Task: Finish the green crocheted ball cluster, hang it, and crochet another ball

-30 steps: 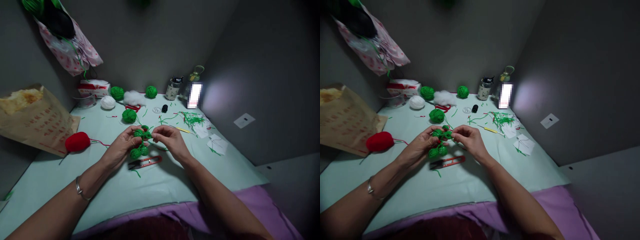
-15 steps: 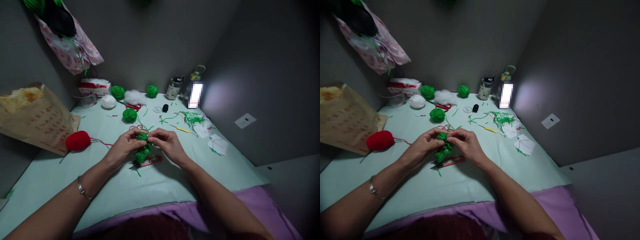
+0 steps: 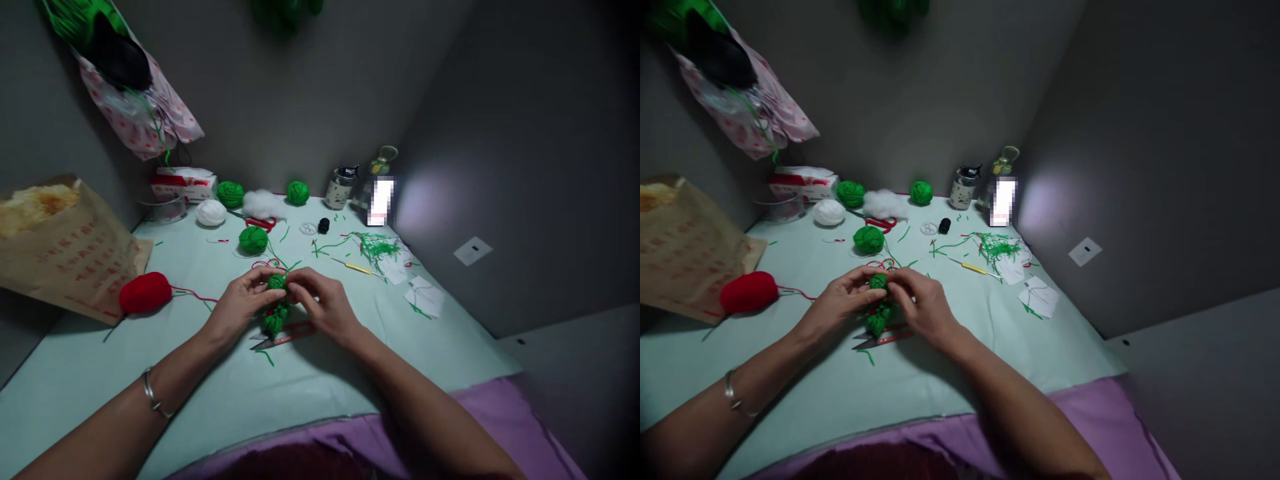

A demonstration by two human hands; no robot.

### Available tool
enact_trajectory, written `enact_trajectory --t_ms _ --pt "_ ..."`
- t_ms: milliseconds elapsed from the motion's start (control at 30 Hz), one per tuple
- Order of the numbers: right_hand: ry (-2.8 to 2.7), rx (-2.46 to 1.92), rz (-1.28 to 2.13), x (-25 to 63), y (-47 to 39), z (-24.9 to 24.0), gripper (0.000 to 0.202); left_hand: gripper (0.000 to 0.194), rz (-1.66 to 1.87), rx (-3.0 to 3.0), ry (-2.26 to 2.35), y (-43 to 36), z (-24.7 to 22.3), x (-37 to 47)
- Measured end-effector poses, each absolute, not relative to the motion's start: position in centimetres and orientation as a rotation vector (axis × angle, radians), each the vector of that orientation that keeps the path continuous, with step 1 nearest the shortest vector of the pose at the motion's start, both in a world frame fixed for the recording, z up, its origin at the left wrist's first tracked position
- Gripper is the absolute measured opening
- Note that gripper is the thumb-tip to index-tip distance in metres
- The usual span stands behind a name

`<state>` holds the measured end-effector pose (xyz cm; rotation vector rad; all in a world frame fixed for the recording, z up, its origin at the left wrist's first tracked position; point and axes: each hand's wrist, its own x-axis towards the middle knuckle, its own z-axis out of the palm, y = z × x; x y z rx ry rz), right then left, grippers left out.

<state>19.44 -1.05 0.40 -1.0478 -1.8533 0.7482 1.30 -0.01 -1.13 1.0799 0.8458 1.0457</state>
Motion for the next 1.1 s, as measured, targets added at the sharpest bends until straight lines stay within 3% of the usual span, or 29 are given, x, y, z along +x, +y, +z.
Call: enact_trajectory --t_ms 200,333,467,667,1100 --pt "-2.213 -1.102 0.254 19.8 -1.1 0.0 0.014 0.031 1.062 1.15 0.987 -0.4 -0.6 2.0" --pt "-2.258 -1.132 0.143 19.9 -1.2 0.2 0.018 0.027 1.074 1.201 1.033 -0.6 -0.4 2.3" --pt "-2.064 -1.007 0.356 19.9 -1.2 1.1 0.017 0.025 1.077 1.266 1.045 -0.6 0.0 2.3" --pt "-1.622 -0.963 1.057 19.6 -1.1 1.7 0.013 0.025 1.016 1.171 0.926 -0.9 0.4 2.5" --pt "-1.472 -0.967 1.192 19.4 -0.4 1.3 0.024 0.025 0.902 1.033 0.783 -0.6 -0.2 1.5"
